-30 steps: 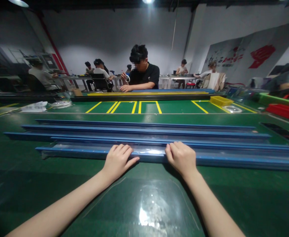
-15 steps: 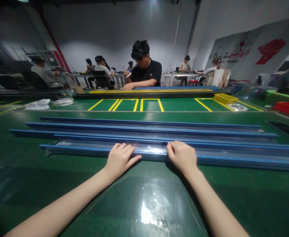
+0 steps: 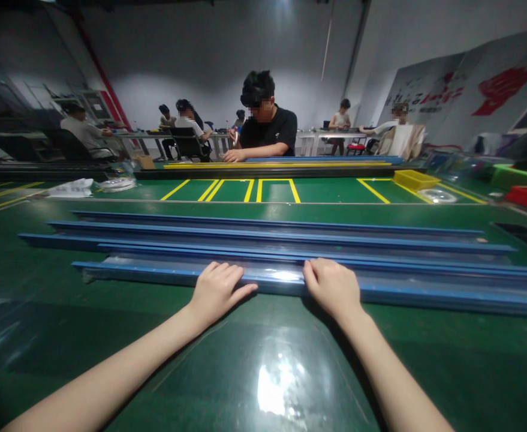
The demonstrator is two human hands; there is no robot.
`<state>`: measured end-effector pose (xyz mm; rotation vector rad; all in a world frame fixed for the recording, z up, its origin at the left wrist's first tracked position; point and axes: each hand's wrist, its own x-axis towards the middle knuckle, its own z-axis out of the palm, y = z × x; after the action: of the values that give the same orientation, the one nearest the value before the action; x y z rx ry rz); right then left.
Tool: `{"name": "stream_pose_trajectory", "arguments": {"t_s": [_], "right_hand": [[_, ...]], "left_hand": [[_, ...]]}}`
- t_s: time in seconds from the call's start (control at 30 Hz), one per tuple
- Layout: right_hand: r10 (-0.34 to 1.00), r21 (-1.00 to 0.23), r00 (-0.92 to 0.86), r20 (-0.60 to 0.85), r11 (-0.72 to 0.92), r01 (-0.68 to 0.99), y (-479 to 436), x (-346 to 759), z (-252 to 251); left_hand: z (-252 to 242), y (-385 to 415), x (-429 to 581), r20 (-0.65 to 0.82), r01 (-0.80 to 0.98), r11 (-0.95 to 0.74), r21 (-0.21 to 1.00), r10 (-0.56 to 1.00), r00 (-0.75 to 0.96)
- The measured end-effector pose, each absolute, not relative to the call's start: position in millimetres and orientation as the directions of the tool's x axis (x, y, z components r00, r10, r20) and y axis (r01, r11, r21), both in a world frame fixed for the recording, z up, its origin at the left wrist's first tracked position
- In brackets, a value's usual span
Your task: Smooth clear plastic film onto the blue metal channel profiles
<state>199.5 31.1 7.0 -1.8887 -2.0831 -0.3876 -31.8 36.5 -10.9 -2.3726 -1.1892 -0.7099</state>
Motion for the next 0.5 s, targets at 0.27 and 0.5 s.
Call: {"name": "stream_pose_trajectory", "arguments": {"t_s": [0.27,0.5], "right_hand": [[0.930,-0.005,-0.079,0.359,0.087,0.996,31.5,198.3,8.7],[0.924,-0.002,-0.089,0.371,0.096,0.995,31.7,199.5,7.6]], "left_hand": [[-11.3,35.8,-31.2,0.583,0.826,-0.549,-0.132,0.630,0.512],[-11.4,35.8,-30.8,0.558,0.823,-0.557,-0.109,0.651,0.514]]}}
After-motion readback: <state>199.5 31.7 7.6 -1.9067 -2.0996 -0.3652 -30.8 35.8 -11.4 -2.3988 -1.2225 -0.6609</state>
